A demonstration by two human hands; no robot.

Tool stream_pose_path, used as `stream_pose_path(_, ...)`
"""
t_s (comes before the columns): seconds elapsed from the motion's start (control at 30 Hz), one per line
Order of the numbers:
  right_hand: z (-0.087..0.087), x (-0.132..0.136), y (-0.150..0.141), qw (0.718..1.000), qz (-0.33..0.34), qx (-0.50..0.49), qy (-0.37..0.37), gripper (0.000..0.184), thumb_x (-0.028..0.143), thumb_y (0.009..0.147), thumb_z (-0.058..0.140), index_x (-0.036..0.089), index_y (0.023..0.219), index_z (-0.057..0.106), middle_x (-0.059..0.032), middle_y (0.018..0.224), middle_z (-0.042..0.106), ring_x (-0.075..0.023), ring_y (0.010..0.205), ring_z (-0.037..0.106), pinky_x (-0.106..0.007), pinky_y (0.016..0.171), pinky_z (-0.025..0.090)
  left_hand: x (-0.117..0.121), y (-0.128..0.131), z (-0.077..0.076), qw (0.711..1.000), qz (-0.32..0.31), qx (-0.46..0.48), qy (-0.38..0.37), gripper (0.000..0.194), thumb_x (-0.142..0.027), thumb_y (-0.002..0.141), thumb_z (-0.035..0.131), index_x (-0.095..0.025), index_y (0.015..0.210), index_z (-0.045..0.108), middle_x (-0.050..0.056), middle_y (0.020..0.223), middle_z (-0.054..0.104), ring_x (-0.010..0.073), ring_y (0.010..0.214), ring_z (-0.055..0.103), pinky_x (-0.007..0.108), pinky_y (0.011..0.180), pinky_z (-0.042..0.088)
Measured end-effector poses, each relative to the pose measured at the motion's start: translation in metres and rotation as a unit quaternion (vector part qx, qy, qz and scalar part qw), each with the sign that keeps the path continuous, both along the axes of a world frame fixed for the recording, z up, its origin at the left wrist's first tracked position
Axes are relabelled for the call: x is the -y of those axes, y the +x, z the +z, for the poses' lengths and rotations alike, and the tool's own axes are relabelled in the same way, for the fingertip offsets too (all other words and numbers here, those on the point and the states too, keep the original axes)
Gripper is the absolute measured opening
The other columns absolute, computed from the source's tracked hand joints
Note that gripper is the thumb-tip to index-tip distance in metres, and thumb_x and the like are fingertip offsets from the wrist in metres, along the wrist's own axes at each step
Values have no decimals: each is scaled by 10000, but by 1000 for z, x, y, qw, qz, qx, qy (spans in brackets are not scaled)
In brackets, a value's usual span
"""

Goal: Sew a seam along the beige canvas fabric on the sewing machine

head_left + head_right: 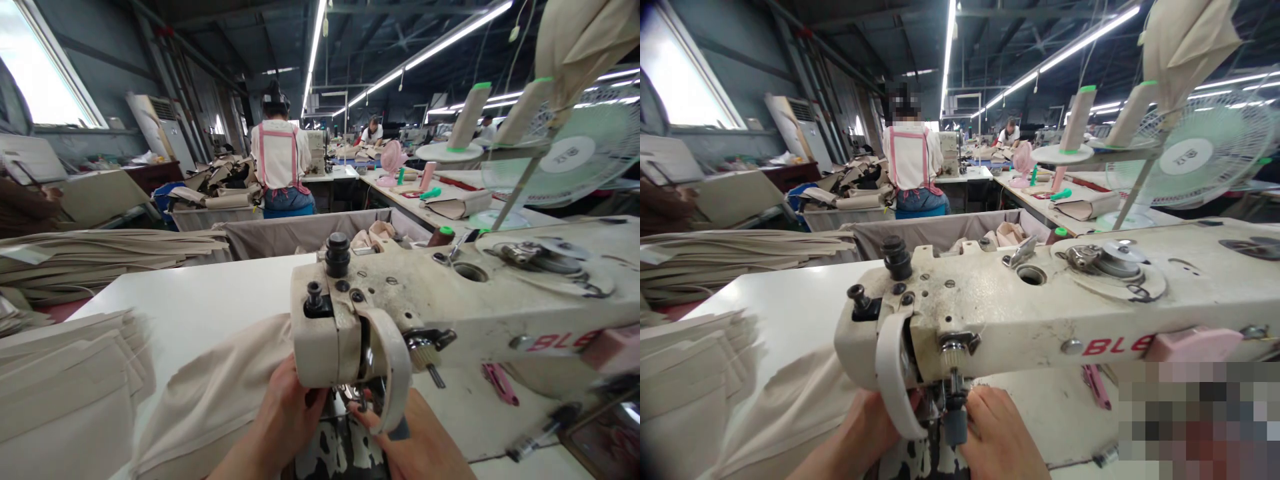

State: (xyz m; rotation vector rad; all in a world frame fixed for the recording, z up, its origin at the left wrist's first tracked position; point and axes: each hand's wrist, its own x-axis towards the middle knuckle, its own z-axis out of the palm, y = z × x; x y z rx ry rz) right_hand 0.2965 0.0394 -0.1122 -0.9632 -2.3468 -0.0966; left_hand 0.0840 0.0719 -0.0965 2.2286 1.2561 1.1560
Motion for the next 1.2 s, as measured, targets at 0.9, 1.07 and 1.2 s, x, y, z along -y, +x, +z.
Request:
stream_pose_path(0.9, 8, 16, -12, 991, -18, -59, -116, 495, -40, 717, 415, 196, 1093, 635, -122, 1040, 629, -289, 986, 559, -439, 844, 467, -8, -10, -1, 999, -25, -24, -41, 187, -78, 775, 554, -179, 672, 674, 42, 700, 686, 208, 763, 654, 313, 769, 521)
stream_pose_path(1.07, 1, 15, -10, 990, -19, -68, -121, 500, -15, 727, 424, 203, 1115, 650, -134, 1078, 622, -303, 1019, 553, -468, 877, 464, -2, -13, 10, 997, -58, -13, -53, 161, -66, 773, 551, -178, 703, 643, 60, 764, 691, 208, 805, 637, 313, 771, 501)
stream_pose_path(1.2, -1, 15, -10, 989, -16, -76, -125, 535, -15, 657, 440, 202, 1094, 661, -136, 1075, 628, -303, 1004, 568, -474, 867, 482, 31, -43, 26, 972, -204, -35, -108, 142, -167, 788, 625, -183, 648, 647, 33, 775, 710, 159, 755, 652, 227, 721, 495)
